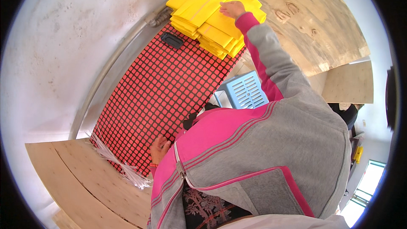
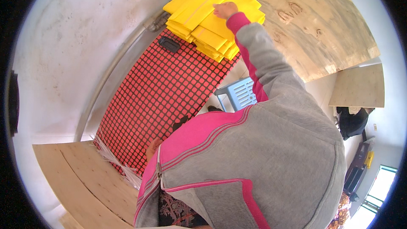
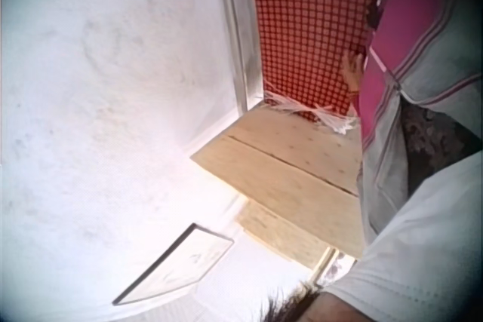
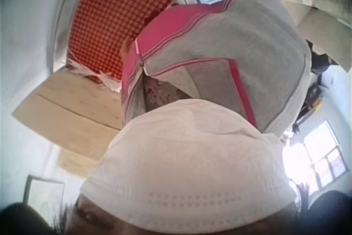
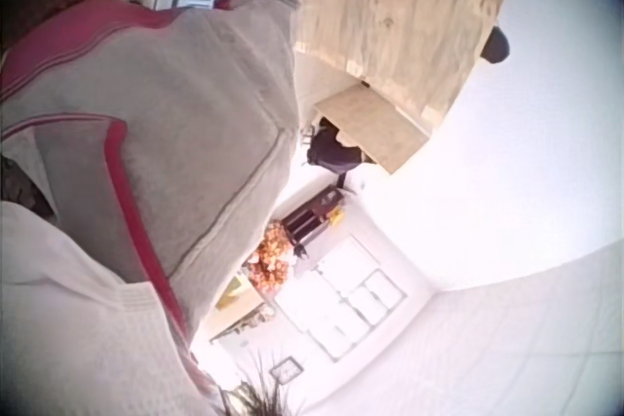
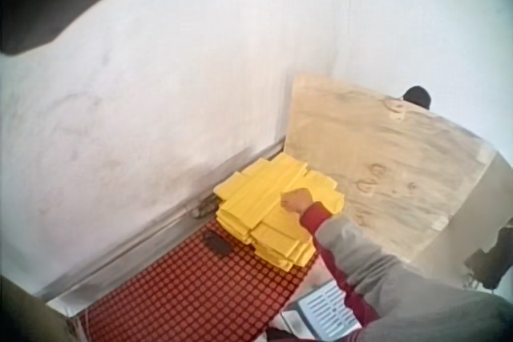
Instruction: The person folds multiple yellow sheets of paper in half on a red and black patterned mat. After folding several sheets, the person stacks them and secures the stack with a white plastic tie.
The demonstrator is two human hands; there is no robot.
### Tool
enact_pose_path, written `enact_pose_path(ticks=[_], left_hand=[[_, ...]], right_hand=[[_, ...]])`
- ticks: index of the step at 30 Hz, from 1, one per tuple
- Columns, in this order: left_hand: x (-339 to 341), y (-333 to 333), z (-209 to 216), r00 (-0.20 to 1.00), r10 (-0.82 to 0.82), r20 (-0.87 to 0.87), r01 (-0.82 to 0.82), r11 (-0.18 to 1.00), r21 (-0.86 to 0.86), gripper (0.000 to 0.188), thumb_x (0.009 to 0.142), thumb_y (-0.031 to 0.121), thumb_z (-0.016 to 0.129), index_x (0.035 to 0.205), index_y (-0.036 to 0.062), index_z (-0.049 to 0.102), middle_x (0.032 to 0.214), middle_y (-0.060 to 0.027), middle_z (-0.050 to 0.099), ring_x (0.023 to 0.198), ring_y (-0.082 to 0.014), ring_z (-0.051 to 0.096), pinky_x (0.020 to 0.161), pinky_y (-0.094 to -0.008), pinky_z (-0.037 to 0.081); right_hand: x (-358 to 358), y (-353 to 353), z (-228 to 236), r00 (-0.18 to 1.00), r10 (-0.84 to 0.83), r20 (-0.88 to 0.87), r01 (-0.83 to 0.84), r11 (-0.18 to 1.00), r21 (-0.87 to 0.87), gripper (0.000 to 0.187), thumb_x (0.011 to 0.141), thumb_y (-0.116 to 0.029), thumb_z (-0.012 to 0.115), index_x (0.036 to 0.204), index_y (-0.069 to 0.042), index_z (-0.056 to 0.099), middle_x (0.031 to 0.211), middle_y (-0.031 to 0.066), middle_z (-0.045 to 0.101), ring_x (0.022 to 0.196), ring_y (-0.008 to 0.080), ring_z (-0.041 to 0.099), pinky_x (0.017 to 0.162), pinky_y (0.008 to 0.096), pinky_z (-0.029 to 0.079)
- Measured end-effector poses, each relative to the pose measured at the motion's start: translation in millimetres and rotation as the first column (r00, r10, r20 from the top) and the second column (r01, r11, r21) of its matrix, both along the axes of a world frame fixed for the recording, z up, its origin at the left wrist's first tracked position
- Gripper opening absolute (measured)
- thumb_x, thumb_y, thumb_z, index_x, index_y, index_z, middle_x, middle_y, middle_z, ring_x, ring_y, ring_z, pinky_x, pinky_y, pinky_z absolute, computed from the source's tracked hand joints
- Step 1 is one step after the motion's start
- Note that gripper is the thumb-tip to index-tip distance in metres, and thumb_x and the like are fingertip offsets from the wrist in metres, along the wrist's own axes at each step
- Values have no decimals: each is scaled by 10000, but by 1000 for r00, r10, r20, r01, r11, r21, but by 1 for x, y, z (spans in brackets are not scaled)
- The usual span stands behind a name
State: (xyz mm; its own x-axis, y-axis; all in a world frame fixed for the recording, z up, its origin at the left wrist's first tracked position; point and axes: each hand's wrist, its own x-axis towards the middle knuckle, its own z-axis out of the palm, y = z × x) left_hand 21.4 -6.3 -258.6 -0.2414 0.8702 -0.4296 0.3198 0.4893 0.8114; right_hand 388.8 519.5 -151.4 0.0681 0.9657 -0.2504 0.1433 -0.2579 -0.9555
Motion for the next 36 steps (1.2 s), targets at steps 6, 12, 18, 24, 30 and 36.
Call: enact_pose_path(ticks=[6, 12, 18, 24, 30, 36], left_hand=[[3, 6, 4, 1000, 25, 12, -25, 1000, 17, 490, 841, 113, 679, 1257, -70, 495, 1115, -203, 631, 1032, -248, 631, 872, -314, 499], [3, -9, -30, 957, 137, 255, -143, 990, 6, 509, 856, 125, 674, 1277, -78, 472, 1170, -211, 595, 1054, -244, 614, 901, -313, 486], [11, -5, -28, 971, 141, 194, -138, 990, -27, 509, 865, 110, 656, 1282, -101, 456, 1179, -216, 589, 1059, -248, 612, 908, -310, 485], [11, 25, -2, 955, 144, 260, -146, 989, -10, 508, 865, 115, 655, 1281, -102, 459, 1176, -213, 600, 1059, -244, 614, 897, -311, 491], [13, 104, 18, 975, -15, 220, -2, 997, 79, 435, 875, 74, 631, 1269, -47, 493, 1154, -145, 620, 1026, -185, 602, 864, -276, 485], [29, 231, 18, 902, -30, 430, 17, 999, 35, 433, 908, 157, 606, 1258, -69, 486, 1163, -147, 622, 1039, -194, 613, 921, -290, 473]], right_hand=[[10, 51, -21, 967, -170, -190, 113, 953, -281, 404, 863, -217, 676, 1150, 11, 507, 1040, 137, 625, 885, 214, 654, 746, 280, 563], [-4, 73, -23, 934, -184, -307, 78, 942, -328, 418, 850, -207, 692, 1146, 0, 481, 1126, 106, 572, 1065, 218, 573, 929, 307, 502], [-14, 91, -38, 917, -248, -312, 150, 940, -306, 255, 868, -175, 663, 1046, -50, 530, 953, 78, 601, 837, 192, 604, 703, 274, 539], [1, 99, -48, 900, -180, -397, 73, 960, -271, 130, 889, -137, 636, 960, -71, 550, 805, 42, 599, 637, 141, 555, 487, 223, 472], [9, 66, -40, 775, 75, -627, -155, 985, -73, 153, 922, -88, 572, 1068, -50, 552, 949, 59, 652, 795, 155, 640, 668, 259, 546], [12, 22, -32, 789, 165, -592, -262, 962, -80, 284, 936, -91, 536, 1205, -2, 514, 1137, 96, 632, 986, 201, 644, 877, 316, 537]])
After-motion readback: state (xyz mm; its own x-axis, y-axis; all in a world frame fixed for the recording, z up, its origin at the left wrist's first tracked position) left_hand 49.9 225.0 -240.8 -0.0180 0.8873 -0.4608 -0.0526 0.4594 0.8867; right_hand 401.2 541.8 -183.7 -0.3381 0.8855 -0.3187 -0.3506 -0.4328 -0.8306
